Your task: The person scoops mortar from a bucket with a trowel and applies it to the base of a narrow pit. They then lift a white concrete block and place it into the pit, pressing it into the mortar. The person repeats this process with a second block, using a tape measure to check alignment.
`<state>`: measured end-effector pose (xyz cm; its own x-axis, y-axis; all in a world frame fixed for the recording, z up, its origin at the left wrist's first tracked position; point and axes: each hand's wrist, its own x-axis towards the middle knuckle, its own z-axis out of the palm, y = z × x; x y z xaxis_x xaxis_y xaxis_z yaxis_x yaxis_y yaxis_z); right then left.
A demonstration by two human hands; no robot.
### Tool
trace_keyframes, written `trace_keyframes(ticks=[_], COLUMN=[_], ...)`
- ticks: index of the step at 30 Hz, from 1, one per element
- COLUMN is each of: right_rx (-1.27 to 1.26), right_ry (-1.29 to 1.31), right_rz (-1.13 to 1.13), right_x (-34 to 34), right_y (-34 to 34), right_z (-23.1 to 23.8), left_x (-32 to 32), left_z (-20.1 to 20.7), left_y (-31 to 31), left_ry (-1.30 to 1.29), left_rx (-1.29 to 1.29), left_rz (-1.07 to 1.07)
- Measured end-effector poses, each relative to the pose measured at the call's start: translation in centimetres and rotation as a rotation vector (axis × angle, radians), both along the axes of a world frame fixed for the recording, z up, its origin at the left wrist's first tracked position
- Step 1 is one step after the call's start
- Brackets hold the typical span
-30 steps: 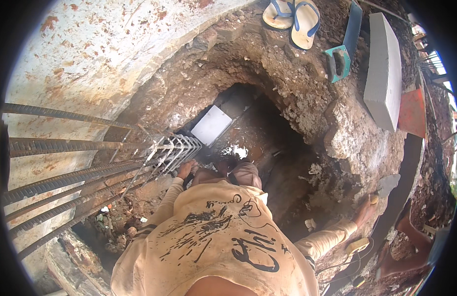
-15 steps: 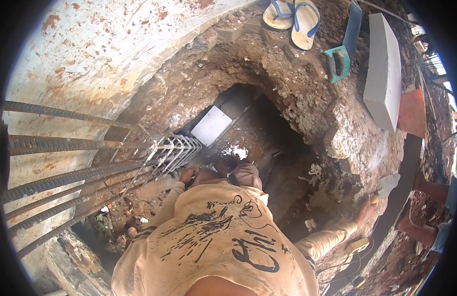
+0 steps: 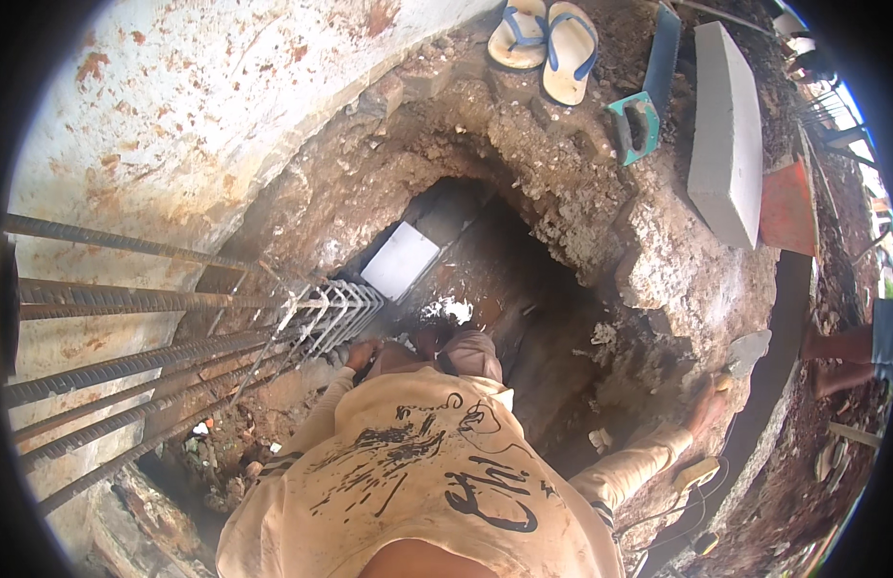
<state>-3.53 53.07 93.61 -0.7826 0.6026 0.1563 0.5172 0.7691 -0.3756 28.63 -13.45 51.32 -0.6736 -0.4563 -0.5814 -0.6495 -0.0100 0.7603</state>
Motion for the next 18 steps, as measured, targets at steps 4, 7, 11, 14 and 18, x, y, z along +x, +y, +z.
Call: trace_keyframes(ticks=[4,7,11,14,18], right_rx=[0.067,0.071,0.098,0.115,0.107], right_ry=[-0.019,-0.079,-0.049,0.016,0.031], right_rz=[-0.031,-0.162,-0.209,-0.219,-0.173], right_x=[0.0,-0.3,0.7,1.1,1.7], right_y=[3.5,3.9,-2.3,-1.9,-3.5], right_z=[-1.0,-1.1,0.5,0.3,0.0], left_x=[-1.0,-2.7,-3.1,-4.8,-4.4], left_z=[-1.8,-1.5,1.2,2.4,3.4], left_y=[-0.6,0.6,-0.8,-1.1,-2.6], left_ry=[0.029,-0.154,-0.226,0.064,0.047], left_rx=[-0.488,-0.451,-0.505,-0.459,-0.451], left_rz=[-0.596,-0.895,-1.143,-1.041,-0.934])
